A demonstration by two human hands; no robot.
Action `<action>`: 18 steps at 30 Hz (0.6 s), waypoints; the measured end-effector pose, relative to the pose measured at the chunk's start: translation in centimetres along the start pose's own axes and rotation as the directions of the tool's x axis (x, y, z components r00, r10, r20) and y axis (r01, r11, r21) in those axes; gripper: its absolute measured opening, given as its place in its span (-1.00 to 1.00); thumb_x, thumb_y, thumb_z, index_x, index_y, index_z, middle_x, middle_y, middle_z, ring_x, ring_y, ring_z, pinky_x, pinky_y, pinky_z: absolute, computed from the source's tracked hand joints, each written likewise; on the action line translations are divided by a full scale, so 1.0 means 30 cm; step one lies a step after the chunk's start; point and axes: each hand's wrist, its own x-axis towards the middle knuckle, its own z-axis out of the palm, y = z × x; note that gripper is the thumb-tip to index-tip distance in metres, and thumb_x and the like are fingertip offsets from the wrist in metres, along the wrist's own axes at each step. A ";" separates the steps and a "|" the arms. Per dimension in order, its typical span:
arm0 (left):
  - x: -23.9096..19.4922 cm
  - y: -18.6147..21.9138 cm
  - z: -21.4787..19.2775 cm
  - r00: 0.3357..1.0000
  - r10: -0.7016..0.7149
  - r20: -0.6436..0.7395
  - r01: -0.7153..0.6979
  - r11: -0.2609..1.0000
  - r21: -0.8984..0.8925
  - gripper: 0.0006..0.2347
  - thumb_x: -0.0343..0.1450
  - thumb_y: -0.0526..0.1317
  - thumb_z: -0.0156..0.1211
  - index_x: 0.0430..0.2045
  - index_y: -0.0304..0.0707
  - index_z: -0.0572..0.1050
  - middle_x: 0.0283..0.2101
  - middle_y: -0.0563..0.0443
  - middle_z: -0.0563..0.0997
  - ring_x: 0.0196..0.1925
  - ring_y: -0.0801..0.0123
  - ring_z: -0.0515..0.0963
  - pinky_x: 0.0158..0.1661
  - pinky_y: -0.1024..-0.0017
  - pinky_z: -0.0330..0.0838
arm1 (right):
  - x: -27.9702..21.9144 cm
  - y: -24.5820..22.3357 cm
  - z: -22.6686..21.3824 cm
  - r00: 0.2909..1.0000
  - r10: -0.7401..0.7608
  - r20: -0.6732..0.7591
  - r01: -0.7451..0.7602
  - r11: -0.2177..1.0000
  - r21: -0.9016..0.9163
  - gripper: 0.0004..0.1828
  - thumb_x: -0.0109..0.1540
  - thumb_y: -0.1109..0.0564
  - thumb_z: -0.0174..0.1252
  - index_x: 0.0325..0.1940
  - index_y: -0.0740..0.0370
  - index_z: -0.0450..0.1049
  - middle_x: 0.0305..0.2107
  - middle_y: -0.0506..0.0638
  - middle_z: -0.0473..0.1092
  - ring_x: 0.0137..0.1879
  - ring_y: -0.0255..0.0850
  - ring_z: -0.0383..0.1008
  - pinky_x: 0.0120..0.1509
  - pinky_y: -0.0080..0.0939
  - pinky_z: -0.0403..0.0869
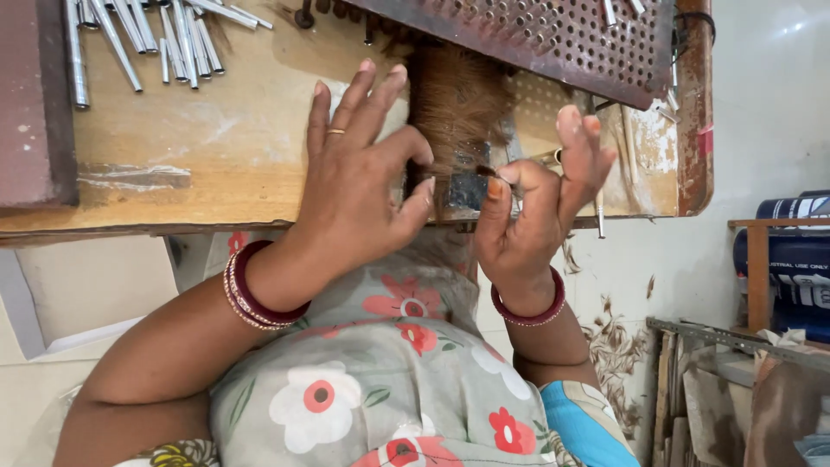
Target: The person sits at a workbench assembling brushes. They pick up small metal ferrules, take tufts of bristle hair from a bundle on the bench, press the hair into the open end of each ferrule by hand, and place the filled ferrules onto a perforated tray, repeating the cycle.
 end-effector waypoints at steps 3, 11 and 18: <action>0.000 0.064 -0.037 0.986 0.067 -0.150 -0.102 0.964 -0.243 -0.82 0.39 -0.20 0.25 -0.27 -0.32 0.48 0.16 -0.41 0.46 0.24 -0.19 0.45 0.22 0.01 0.35 | -0.033 0.005 -0.029 0.989 -0.143 -0.049 0.131 0.973 -0.191 -0.70 0.50 -0.03 -0.03 -0.10 0.22 0.46 0.42 0.23 0.13 0.64 0.10 -0.09 0.68 0.22 -0.28; 0.003 0.129 0.058 0.993 0.115 -0.003 -0.104 0.885 -0.454 -0.86 0.59 -0.27 0.09 -0.35 -0.35 0.41 -0.43 -0.18 0.44 -0.37 -0.08 0.51 -0.36 0.16 0.34 | -0.020 0.009 -0.039 0.981 -0.141 -0.137 0.151 0.986 0.071 -0.75 0.43 -0.01 0.18 -0.13 0.24 0.48 0.14 0.14 0.38 0.34 0.02 0.33 0.56 0.13 0.16; -0.004 0.166 0.115 0.991 0.136 0.000 -0.114 0.833 -0.542 -0.89 0.58 -0.33 0.11 -0.34 -0.36 0.40 -0.42 -0.19 0.41 -0.40 -0.01 0.48 -0.36 0.20 0.34 | -0.144 0.080 0.066 0.958 0.264 -0.114 -0.049 0.541 0.840 -0.71 0.39 -0.01 0.27 -0.04 0.29 0.49 -0.22 0.09 0.49 -0.16 -0.27 0.48 -0.04 -0.33 0.49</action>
